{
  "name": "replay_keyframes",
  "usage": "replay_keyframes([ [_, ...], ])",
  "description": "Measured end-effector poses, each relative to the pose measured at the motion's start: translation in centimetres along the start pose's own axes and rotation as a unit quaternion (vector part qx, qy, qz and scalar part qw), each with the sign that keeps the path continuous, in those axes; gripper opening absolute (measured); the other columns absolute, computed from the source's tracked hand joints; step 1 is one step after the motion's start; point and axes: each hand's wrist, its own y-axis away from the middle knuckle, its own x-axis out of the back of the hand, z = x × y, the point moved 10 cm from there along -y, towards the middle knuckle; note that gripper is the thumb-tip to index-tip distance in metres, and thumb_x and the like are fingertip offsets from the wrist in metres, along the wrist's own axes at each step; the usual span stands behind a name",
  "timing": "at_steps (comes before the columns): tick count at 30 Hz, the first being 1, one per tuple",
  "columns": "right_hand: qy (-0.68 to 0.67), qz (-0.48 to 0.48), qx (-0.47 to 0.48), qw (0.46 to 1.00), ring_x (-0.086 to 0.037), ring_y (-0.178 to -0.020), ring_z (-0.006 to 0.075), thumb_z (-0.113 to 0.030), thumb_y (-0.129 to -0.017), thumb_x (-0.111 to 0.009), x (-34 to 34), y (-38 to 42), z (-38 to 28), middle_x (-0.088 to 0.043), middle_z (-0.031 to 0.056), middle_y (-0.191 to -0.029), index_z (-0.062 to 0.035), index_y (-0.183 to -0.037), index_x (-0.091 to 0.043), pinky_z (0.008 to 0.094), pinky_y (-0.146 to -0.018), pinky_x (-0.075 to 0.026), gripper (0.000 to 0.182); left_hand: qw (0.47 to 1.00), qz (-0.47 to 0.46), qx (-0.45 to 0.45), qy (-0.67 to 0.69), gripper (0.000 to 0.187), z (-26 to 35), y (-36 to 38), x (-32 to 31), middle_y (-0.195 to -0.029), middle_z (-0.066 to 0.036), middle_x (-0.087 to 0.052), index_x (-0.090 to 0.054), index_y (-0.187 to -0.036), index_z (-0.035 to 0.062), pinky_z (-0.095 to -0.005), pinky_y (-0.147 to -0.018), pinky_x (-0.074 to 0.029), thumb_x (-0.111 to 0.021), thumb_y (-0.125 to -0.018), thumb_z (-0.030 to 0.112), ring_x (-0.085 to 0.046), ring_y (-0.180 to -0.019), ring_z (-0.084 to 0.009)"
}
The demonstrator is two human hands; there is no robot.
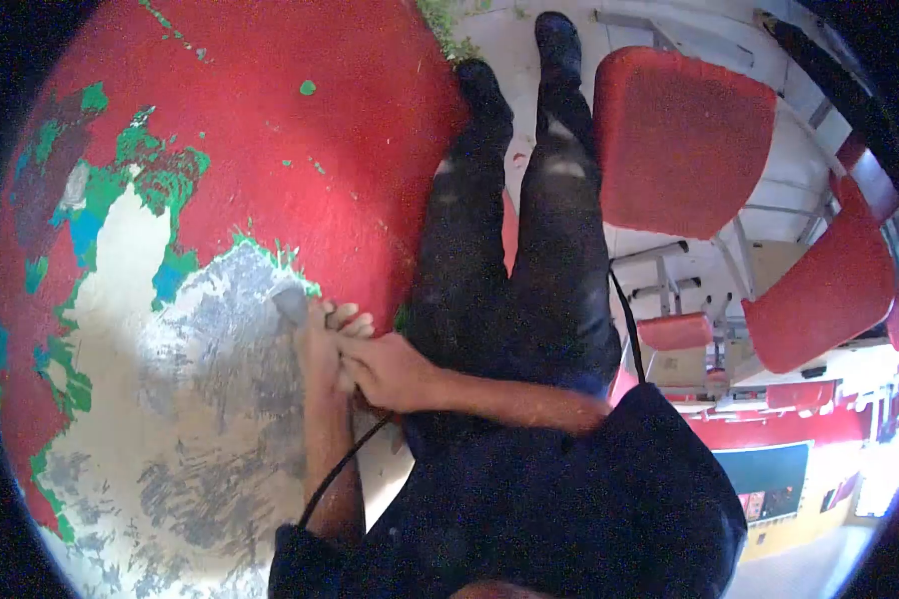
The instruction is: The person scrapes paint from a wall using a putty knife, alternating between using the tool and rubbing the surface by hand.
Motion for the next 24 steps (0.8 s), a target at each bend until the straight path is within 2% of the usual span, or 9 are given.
replay_keyframes([
  [4, -0.046, 0.018, 0.013, 0.999, -0.057, -0.078, 0.0447, -0.008, -0.083, -0.044, 0.3, -2.7, -0.5, -0.057, 0.0264, -0.083, -0.0033, -0.107, -0.052, 0.0492, -0.068, -0.047, 0.026, 0.989, 0.013, -0.142, -0.047, 0.032, 6.9, 1.1, -2.7, -0.078, -0.013, -0.056, -0.046, -0.098, 0.0016, -0.0356, -0.052, -0.053, -0.039, -0.094, 0.033, -0.061, -0.063, -0.0279],
  [5, -0.054, 0.018, 0.007, 0.998, -0.056, -0.079, 0.0459, -0.009, -0.083, -0.043, 0.4, -2.5, -0.3, -0.057, 0.0265, -0.082, -0.0035, -0.107, -0.052, 0.0509, -0.069, -0.046, 0.026, 0.993, 0.007, -0.115, -0.032, 0.036, 5.6, 1.5, -2.1, -0.076, -0.013, -0.056, -0.046, -0.102, -0.0003, -0.0364, -0.052, -0.053, -0.039, -0.094, 0.034, -0.060, -0.061, -0.0268],
  [8, -0.067, 0.037, 0.018, 0.997, -0.056, -0.080, 0.0451, -0.009, -0.083, -0.044, 0.1, 0.4, -1.0, -0.056, 0.0264, -0.082, -0.0021, -0.099, -0.053, 0.0507, -0.066, -0.045, 0.020, 0.994, 0.017, -0.100, -0.037, 0.034, 2.6, 3.0, 0.0, -0.073, -0.009, -0.054, -0.050, -0.096, 0.0026, -0.0373, -0.055, -0.053, -0.044, -0.093, 0.036, -0.061, -0.064, -0.0247],
  [9, -0.059, 0.088, 0.056, 0.993, -0.056, -0.081, 0.0456, -0.011, -0.083, -0.044, 1.1, -0.1, -2.2, -0.057, 0.0260, -0.085, -0.0020, -0.096, -0.053, 0.0501, -0.067, -0.045, 0.017, 0.994, 0.049, -0.088, -0.039, 0.035, 3.5, 3.3, -0.3, -0.069, -0.007, -0.051, -0.048, -0.095, 0.0024, -0.0420, -0.062, -0.054, -0.043, -0.093, 0.037, -0.062, -0.070, -0.0269],
  [12, -0.052, 0.062, 0.012, 0.997, -0.055, -0.083, 0.0464, -0.011, -0.083, -0.045, 1.7, -2.5, -2.3, -0.057, 0.0259, -0.088, -0.0019, -0.096, -0.053, 0.0507, -0.071, -0.045, 0.018, 0.987, -0.050, -0.129, 0.083, 0.035, 5.3, 1.6, -2.9, -0.067, -0.006, -0.048, -0.047, -0.092, 0.0030, -0.0469, -0.069, -0.053, -0.042, -0.094, 0.037, -0.061, -0.072, -0.0284],
  [13, -0.051, 0.062, -0.015, 0.997, -0.054, -0.083, 0.0469, -0.011, -0.082, -0.045, 2.1, -1.9, -2.5, -0.056, 0.0262, -0.085, -0.0017, -0.096, -0.053, 0.0509, -0.071, -0.045, 0.018, 0.991, -0.050, -0.074, 0.102, 0.033, 4.3, 2.1, -3.4, -0.066, -0.006, -0.047, -0.045, -0.091, 0.0033, -0.0483, -0.074, -0.051, -0.041, -0.095, 0.036, -0.059, -0.073, -0.0282],
  [16, -0.011, 0.070, 0.015, 0.997, -0.056, -0.082, 0.0447, -0.011, -0.083, -0.047, 1.8, -0.2, -1.4, -0.056, 0.0279, -0.084, -0.0020, -0.110, -0.054, 0.0455, -0.066, -0.047, 0.029, 0.998, -0.036, -0.034, 0.041, 0.029, 0.7, 0.3, -1.3, -0.069, -0.009, -0.050, -0.043, -0.091, 0.0026, -0.0440, -0.069, -0.053, -0.036, -0.096, 0.030, -0.059, -0.070, -0.0286],
  [21, -0.021, 0.060, -0.042, 0.997, -0.056, -0.081, 0.0446, -0.010, -0.081, -0.046, 2.8, -0.4, -1.3, -0.056, 0.0277, -0.082, -0.0004, -0.103, -0.055, 0.0475, -0.068, -0.046, 0.025, 0.998, -0.031, -0.020, 0.060, 0.024, 0.7, -0.3, -2.1, -0.068, -0.006, -0.050, -0.045, -0.085, 0.0062, -0.0354, -0.058, -0.049, -0.037, -0.096, 0.027, -0.053, -0.060, -0.0206],
  [24, 0.007, 0.029, -0.026, 0.999, -0.056, -0.081, 0.0445, -0.010, -0.082, -0.046, 1.8, -0.6, -0.4, -0.056, 0.0276, -0.083, -0.0004, -0.102, -0.056, 0.0478, -0.068, -0.046, 0.025, 0.997, -0.020, -0.017, 0.069, 0.023, -0.4, -1.2, -1.2, -0.068, -0.006, -0.051, -0.045, -0.084, 0.0067, -0.0341, -0.058, -0.048, -0.037, -0.096, 0.025, -0.053, -0.060, -0.0200],
])
